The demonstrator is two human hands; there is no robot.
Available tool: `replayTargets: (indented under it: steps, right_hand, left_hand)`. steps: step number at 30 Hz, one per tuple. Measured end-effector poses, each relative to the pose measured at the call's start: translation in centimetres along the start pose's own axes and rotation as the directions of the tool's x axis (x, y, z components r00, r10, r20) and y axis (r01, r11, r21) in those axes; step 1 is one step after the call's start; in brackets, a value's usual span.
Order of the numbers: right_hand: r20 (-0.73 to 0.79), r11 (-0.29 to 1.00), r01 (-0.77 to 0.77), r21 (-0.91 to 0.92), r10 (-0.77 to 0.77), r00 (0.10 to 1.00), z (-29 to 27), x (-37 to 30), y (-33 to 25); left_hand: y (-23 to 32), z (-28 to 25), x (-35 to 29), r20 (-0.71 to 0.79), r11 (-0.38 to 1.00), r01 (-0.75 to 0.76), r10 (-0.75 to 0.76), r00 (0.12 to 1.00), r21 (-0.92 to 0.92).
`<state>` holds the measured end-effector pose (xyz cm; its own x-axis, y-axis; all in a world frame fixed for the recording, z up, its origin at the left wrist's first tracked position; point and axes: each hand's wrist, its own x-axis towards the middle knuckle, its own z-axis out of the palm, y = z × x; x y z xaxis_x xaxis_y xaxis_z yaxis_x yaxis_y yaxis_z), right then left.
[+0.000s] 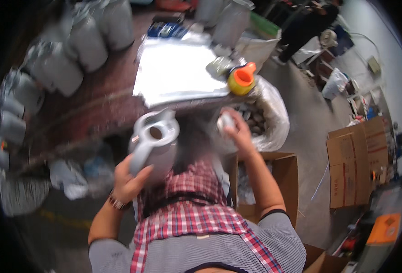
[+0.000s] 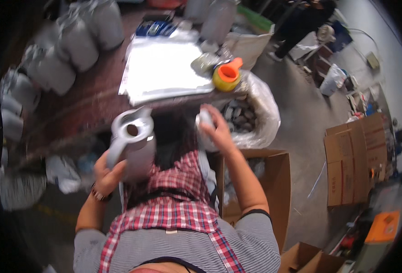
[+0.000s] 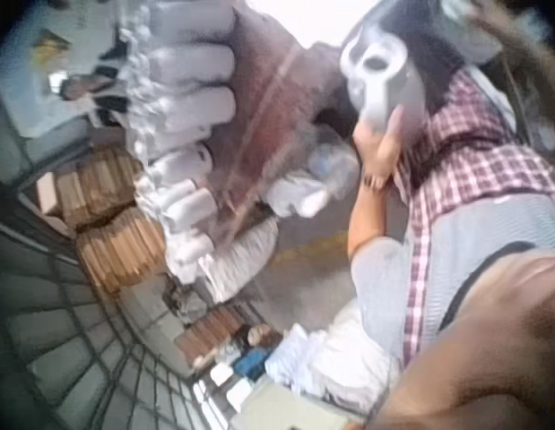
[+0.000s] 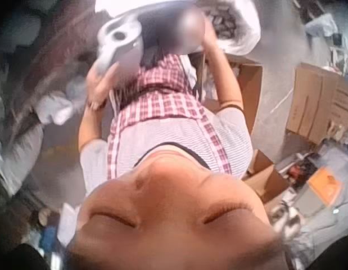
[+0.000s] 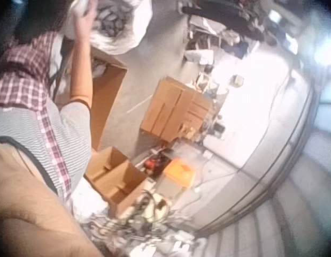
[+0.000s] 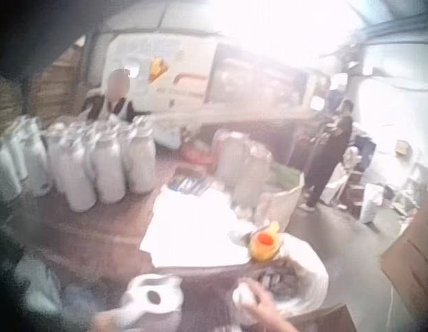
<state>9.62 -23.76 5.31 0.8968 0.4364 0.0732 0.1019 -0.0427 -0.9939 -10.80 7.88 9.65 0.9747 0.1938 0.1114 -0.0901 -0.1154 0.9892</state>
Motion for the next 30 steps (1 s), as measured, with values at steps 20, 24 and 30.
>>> replayTargets:
  steps: [20, 24, 30]
  right_hand:
    - [0.556, 0.707, 0.472, -0.526, -0.133, 0.821, 7.0, 1.5, -9.4]
    - [0.548, 0.629, 0.447, -0.637, -0.038, 0.835, 6.5, 2.0, -10.3]
    - [0.404, 0.361, 0.3, -0.883, 0.258, 0.878, 6.7, 2.0, -14.3]
  left_hand:
    - [-1.5, 6.5, 1.7, 0.245, 0.924, -0.349, 0.306, 0.92, 0.157]
    - [-1.4, 6.3, 2.0, 0.234, 0.932, -0.326, 0.286, 0.929, 0.156]
    - [-1.1, 6.0, 2.3, 0.197, 0.931, -0.34, 0.311, 0.93, 0.132]
